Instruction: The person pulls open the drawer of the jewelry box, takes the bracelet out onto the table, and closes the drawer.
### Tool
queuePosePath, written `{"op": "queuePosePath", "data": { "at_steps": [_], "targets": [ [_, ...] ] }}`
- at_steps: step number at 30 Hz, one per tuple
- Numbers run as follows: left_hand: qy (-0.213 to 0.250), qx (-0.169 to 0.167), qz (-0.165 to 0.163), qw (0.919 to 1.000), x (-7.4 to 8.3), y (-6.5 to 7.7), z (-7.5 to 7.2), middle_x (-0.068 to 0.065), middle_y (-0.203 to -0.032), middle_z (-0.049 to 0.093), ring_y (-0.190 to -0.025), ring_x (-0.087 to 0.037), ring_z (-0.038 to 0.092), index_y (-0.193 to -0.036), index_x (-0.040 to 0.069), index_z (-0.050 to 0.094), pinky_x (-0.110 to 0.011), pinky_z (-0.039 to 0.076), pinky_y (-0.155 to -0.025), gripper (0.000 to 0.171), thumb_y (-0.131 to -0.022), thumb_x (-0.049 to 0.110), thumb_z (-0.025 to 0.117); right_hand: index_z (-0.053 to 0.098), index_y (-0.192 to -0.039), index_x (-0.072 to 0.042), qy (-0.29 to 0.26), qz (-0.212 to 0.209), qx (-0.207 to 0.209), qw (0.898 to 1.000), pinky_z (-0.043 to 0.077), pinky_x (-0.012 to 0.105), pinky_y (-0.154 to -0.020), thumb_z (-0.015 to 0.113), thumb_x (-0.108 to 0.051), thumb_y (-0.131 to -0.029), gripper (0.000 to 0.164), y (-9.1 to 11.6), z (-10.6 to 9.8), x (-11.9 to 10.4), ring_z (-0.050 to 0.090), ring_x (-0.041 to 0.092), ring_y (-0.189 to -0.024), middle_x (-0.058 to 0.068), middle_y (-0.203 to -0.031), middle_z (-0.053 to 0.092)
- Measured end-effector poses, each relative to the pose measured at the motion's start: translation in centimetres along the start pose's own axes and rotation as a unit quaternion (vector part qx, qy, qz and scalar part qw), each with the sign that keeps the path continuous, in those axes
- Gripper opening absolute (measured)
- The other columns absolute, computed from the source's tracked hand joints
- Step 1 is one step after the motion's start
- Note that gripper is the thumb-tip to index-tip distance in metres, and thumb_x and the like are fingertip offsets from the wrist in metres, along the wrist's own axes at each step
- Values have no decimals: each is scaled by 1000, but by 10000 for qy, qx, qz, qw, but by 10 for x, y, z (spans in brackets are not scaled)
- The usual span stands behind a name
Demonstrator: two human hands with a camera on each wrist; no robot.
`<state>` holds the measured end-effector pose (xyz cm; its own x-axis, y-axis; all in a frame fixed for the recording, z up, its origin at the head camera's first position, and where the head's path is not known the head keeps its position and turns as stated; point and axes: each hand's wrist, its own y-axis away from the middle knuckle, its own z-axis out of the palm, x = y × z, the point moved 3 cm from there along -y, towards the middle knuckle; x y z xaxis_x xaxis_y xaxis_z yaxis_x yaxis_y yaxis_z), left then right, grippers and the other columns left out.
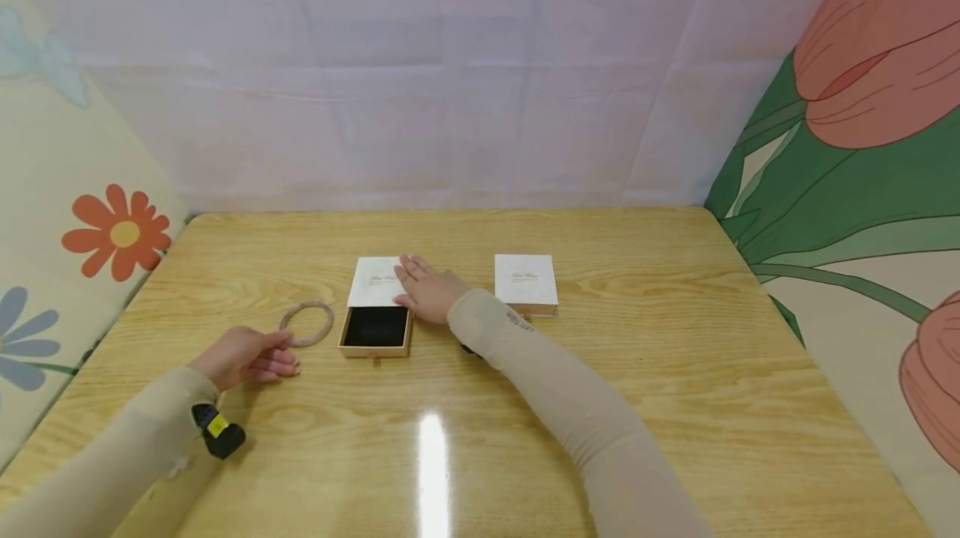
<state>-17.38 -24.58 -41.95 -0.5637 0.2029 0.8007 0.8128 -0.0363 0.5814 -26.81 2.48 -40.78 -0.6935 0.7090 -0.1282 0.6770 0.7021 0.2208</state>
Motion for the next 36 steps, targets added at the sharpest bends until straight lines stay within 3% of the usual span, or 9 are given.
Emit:
{"op": "queuePosePath", "data": {
  "at_steps": [14,27,36],
  "targets": [
    [-84,-86,-42,9999,-1,-1,-4,-4,-72,69,-66,-13,70,-97,-9,56,-24,56,-61,30,-105,17,42,11,-155,-6,-58,3,0,10000,13,37,-117,28,-40,-107,61,0,-1,0,2,23,-148,11,-162,3],
    [362,-61,-40,9993,-3,1,-6,-7,-69,70,-64,-14,70,-100,-13,57,-24,56,-60,34,-106,17,42,10,-155,-7,23,25,-7,10000,14,36,-117,27,-41,-107,61,-3,3,3,1,23,-148,10,-162,1],
    [231,-150,-51,9996,-5,7,-4,-7,-74,70,-68,-15,70,-104,-11,55,-25,56,-63,33,-106,18,41,8,-155,-7,23,21,-86,10000,10,34,-118,24,-42,-107,61,-1,2,2,-1,22,-148,10,-161,0]
  ]
}}
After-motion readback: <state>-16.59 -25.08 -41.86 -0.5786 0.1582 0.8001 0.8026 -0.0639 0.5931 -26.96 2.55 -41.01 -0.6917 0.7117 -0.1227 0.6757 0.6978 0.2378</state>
